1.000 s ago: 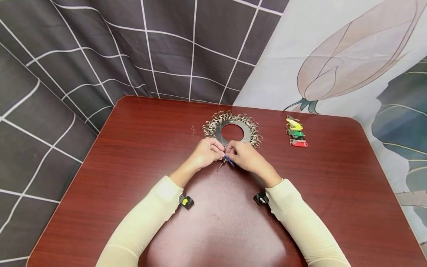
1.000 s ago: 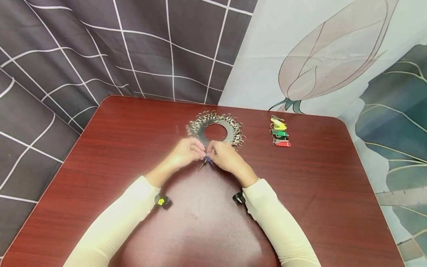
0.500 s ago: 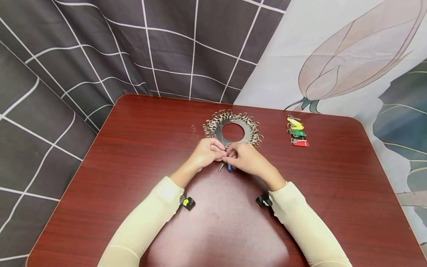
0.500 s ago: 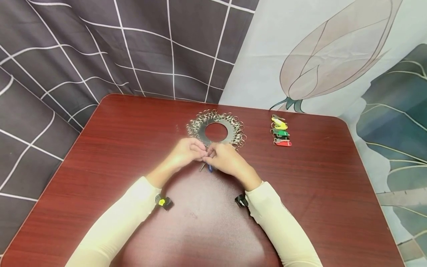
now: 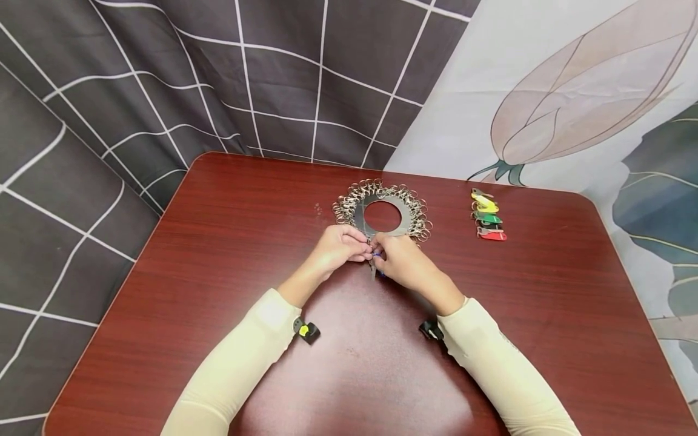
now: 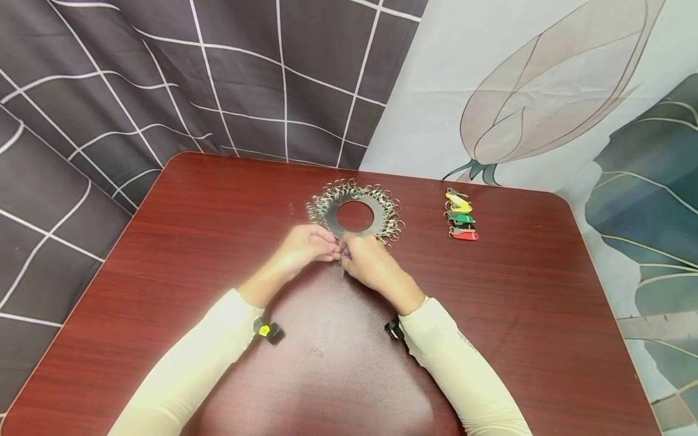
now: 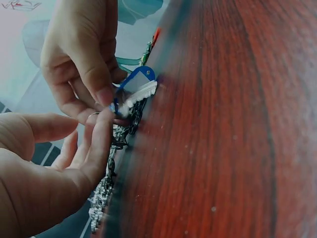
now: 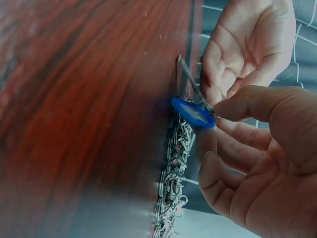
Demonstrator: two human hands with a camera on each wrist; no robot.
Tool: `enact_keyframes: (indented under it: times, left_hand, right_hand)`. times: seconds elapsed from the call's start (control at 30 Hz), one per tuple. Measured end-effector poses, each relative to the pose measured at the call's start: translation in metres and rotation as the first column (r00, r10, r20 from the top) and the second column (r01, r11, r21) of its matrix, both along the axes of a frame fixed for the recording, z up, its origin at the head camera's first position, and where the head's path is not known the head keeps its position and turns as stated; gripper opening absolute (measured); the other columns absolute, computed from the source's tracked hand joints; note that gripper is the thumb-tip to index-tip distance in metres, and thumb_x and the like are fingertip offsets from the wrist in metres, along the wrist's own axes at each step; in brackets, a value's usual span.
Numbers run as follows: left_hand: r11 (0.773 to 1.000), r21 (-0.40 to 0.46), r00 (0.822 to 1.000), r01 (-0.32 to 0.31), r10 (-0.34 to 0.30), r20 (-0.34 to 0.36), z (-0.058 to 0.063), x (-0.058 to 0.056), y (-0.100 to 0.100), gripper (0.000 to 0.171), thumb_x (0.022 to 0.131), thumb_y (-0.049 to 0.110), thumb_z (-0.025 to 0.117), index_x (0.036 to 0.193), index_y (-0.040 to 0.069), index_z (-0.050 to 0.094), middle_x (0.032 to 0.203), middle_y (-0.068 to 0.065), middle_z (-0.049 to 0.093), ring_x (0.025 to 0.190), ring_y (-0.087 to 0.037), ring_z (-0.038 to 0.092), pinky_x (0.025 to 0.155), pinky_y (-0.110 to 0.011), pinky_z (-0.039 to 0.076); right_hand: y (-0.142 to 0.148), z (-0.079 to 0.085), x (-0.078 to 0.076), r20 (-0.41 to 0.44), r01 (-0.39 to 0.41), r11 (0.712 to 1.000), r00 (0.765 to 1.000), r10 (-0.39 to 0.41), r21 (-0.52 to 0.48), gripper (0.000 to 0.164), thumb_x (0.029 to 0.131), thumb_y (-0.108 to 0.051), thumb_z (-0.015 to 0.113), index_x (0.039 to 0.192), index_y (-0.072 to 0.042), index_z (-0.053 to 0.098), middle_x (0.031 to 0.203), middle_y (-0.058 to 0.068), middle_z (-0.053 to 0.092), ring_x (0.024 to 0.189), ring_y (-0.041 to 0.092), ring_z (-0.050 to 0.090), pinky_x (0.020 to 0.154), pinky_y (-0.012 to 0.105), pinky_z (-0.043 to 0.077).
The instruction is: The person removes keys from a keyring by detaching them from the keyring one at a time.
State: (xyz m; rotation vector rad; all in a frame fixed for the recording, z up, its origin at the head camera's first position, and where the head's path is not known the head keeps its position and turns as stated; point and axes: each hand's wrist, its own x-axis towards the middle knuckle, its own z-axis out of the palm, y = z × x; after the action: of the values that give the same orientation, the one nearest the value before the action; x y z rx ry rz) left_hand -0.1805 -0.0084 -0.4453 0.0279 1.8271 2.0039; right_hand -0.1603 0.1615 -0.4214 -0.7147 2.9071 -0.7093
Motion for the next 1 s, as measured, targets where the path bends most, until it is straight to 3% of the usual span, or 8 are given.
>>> enact_keyframes:
  times: [0.17, 0.43, 0.57, 0.73, 1.0]
  left_hand:
    - [0.999, -0.046, 1.000, -0.016, 0.015, -0.017, 0.001, -0.001, 0.001, 0.015, 0.084, -0.010, 0.064, 0.098, -0.013, 0.061, 0.076, -0.017, 0.070, 0.065, -0.019, 0.069, 0.067, -0.031, 0.061]
    - [0.997, -0.075, 1.000, -0.027, 0.028, 0.012, 0.000, -0.007, 0.000, 0.013, 0.084, -0.008, 0.065, 0.096, -0.012, 0.064, 0.068, -0.007, 0.067, 0.058, -0.014, 0.066, 0.055, -0.021, 0.057]
    - [0.996, -0.087, 0.998, 0.017, -0.011, 0.068, -0.002, -0.009, -0.003, 0.013, 0.086, -0.004, 0.064, 0.094, -0.013, 0.066, 0.063, -0.005, 0.064, 0.053, -0.011, 0.062, 0.049, -0.018, 0.053]
    - [0.994, -0.085, 0.995, 0.069, -0.062, 0.084, -0.002, -0.012, -0.005, 0.015, 0.087, -0.001, 0.063, 0.094, -0.014, 0.067, 0.062, -0.004, 0.062, 0.050, -0.009, 0.057, 0.044, -0.016, 0.049]
    - [0.993, -0.021, 0.976, 0.116, -0.110, 0.190, 0.001, -0.016, -0.006, 0.005, 0.086, -0.002, 0.063, 0.084, -0.004, 0.067, 0.061, -0.002, 0.061, 0.049, -0.009, 0.052, 0.045, -0.017, 0.046]
  right_hand:
    - [0.002, 0.001, -0.001, -0.048, -0.023, 1.000, 0.999, 0.022, -0.006, 0.013, 0.085, -0.005, 0.062, 0.095, -0.010, 0.070, 0.074, -0.002, 0.067, 0.067, 0.014, 0.059, 0.064, 0.035, 0.052]
    - [0.006, 0.002, -0.004, -0.127, -0.072, 0.997, 0.989, 0.070, -0.016, 0.010, 0.090, -0.008, 0.063, 0.091, -0.011, 0.072, 0.075, -0.002, 0.068, 0.068, 0.015, 0.058, 0.066, 0.037, 0.052]
    - [0.008, 0.001, -0.005, -0.149, -0.086, 0.996, 0.986, 0.081, -0.027, 0.009, 0.090, -0.009, 0.064, 0.092, -0.010, 0.072, 0.078, 0.000, 0.070, 0.070, 0.016, 0.060, 0.068, 0.039, 0.053]
    - [0.009, 0.000, -0.005, -0.176, -0.099, 0.994, 0.980, 0.092, -0.033, 0.008, 0.090, -0.009, 0.064, 0.092, -0.010, 0.072, 0.081, 0.000, 0.071, 0.072, 0.016, 0.062, 0.069, 0.040, 0.054]
    - [0.008, 0.001, -0.005, -0.217, -0.146, 0.989, 0.967, 0.136, -0.031, 0.010, 0.090, -0.005, 0.064, 0.092, -0.009, 0.072, 0.084, 0.003, 0.073, 0.079, 0.019, 0.067, 0.075, 0.040, 0.056]
